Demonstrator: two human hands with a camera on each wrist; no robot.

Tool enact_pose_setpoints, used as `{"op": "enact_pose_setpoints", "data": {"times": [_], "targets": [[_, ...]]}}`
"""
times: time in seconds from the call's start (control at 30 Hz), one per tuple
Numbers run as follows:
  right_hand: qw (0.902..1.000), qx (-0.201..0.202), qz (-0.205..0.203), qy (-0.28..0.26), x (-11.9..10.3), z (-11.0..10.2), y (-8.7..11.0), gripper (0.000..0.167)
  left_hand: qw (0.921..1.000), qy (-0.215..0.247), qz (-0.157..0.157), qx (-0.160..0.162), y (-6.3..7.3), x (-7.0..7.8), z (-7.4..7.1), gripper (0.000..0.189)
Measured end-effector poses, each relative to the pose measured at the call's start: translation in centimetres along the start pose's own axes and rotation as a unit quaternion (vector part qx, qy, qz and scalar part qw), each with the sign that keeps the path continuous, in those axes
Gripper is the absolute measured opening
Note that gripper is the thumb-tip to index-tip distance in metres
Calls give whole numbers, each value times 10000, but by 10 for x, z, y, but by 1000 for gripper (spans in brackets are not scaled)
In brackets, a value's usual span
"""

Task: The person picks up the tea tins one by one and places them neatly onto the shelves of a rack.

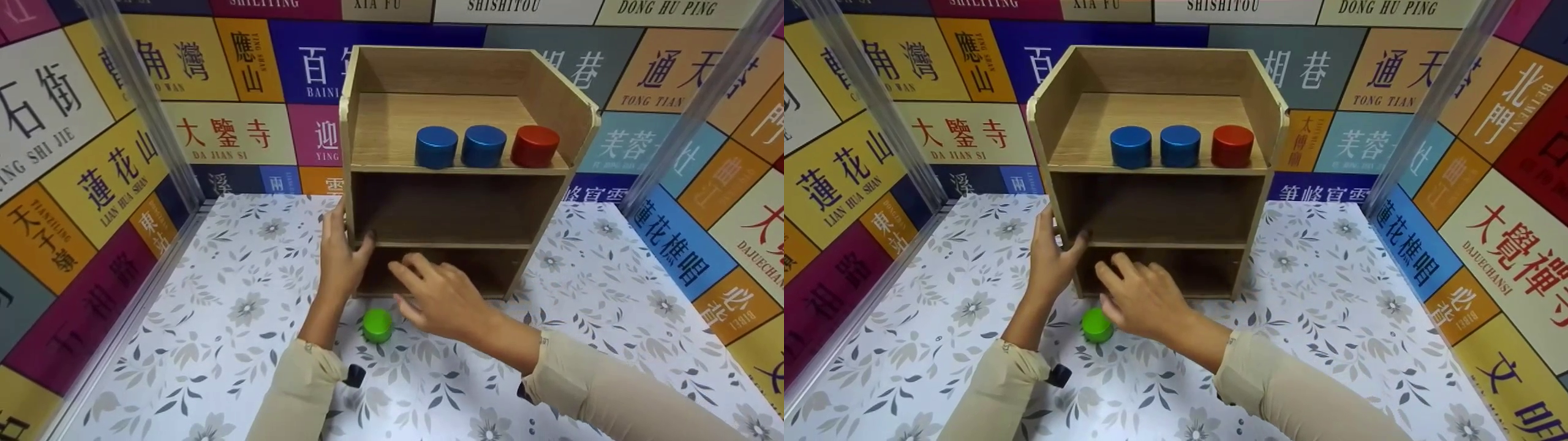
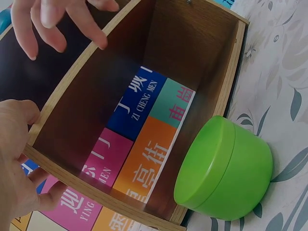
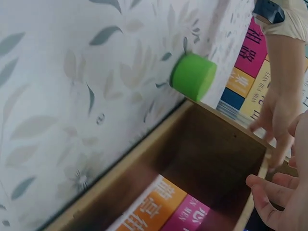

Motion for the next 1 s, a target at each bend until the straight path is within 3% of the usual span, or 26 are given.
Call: {"op": "enact_pose_setpoints", "data": {"times": [0.27,0.8,1.0], "targets": [[9995,9,-121,-276,-10,21,7,48,10000,17,11,11,-1,0,-1,75],[9914,-687,-64,-1108,-24,57,18,46,9999,-89,-88,-28,0,1,0,72],[9899,-903,-69,-1094,-29,67,22,46,10000,-32,-45,10,0,0,-1,73]]}}
Point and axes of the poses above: each hand's wrist, its own y-axis away from the middle knuckle, its own z-axis out of the palm, x = y × z, the point moved 8 cm from there along -y, towards the middle knuckle, and after that the axes turned 6 degrees about -z, right-handed, at the moved point
